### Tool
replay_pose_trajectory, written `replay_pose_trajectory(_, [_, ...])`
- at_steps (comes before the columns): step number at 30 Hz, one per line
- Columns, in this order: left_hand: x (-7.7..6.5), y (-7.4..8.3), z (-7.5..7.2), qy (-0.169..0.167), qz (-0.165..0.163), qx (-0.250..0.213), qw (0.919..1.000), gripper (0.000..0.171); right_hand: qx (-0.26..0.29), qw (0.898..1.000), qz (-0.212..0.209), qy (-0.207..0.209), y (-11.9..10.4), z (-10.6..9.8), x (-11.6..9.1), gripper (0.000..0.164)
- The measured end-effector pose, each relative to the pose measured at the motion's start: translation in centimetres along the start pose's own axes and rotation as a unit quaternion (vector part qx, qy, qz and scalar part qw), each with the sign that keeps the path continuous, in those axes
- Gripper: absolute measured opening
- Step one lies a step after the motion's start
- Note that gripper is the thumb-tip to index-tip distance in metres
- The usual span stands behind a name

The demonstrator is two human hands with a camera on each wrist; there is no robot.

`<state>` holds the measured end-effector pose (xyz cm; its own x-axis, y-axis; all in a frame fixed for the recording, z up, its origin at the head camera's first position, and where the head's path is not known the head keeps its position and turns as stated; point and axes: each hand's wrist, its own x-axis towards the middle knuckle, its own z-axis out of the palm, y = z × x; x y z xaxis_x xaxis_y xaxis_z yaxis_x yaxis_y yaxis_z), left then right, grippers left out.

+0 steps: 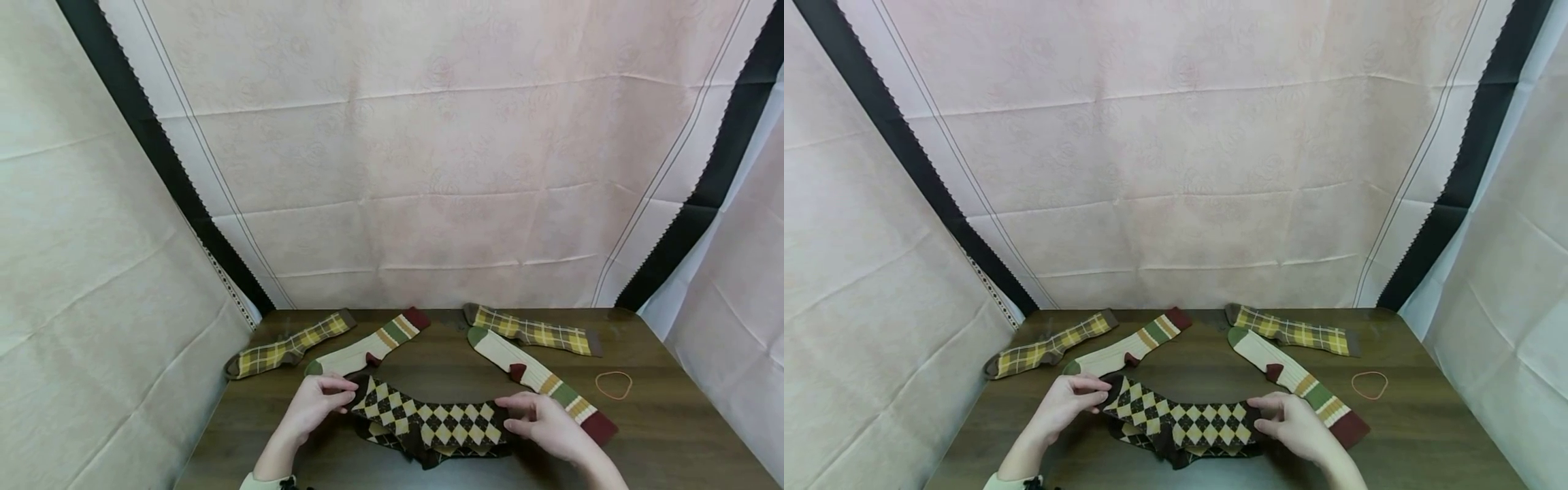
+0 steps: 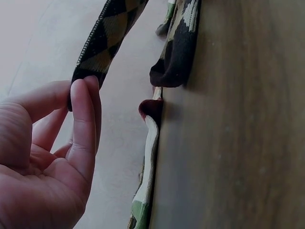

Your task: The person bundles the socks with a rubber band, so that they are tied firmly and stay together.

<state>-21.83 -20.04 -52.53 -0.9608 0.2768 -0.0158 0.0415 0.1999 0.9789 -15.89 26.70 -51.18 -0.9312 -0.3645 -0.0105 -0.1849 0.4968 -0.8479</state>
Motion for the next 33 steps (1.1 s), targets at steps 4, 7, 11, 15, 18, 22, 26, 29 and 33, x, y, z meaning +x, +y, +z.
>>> replay_pose_trajectory(4, [0.03, -0.16, -0.14, -0.013, 0.002, -0.002, 0.9999, 0.019, 0.004, 1.0, 0.005, -0.002, 0.21, 0.18, -0.12, 0.039])
replay_pose_trajectory(7, [-0.01, -0.18, -0.33, -0.019, -0.001, -0.002, 0.9998, 0.019, 0.013, 1.0, 0.009, -0.007, 0.31, 0.32, -0.16, 0.04])
replay_pose_trajectory(11, [-0.09, -0.15, -0.55, -0.031, -0.004, 0.002, 0.9995, 0.018, 0.016, 1.0, 0.011, -0.007, 0.34, 0.5, -0.18, 0.042])
replay_pose_trajectory(15, [-0.17, -0.1, -0.65, -0.047, -0.006, -0.001, 0.9989, 0.018, 0.008, 1.0, 0.011, -0.002, 0.38, 0.64, -0.2, 0.042])
replay_pose_trajectory(18, [-0.28, -0.14, -0.77, -0.055, -0.008, -0.001, 0.9984, 0.017, 0.006, 1.0, 0.012, -0.003, 0.44, 0.71, -0.16, 0.043])
replay_pose_trajectory(22, [-0.39, -0.32, -0.84, -0.063, -0.016, 0.005, 0.9979, 0.017, 0.007, 1.0, 0.016, -0.005, 0.62, 0.82, -0.08, 0.048])
replay_pose_trajectory(26, [-0.41, -0.37, -0.84, -0.069, -0.022, 0.01, 0.9973, 0.018, 0.005, 1.0, 0.02, -0.006, 0.75, 0.88, -0.01, 0.05])
replay_pose_trajectory(29, [-0.45, -0.34, -0.84, -0.073, -0.021, 0.014, 0.997, 0.017, 0.011, 1.0, 0.028, -0.01, 0.85, 0.83, 0.06, 0.048])
replay_pose_trajectory(33, [-0.54, -0.26, -0.78, -0.077, -0.021, 0.019, 0.9966, 0.016, 0.025, 0.999, 0.037, -0.018, 0.93, 0.76, 0.15, 0.047])
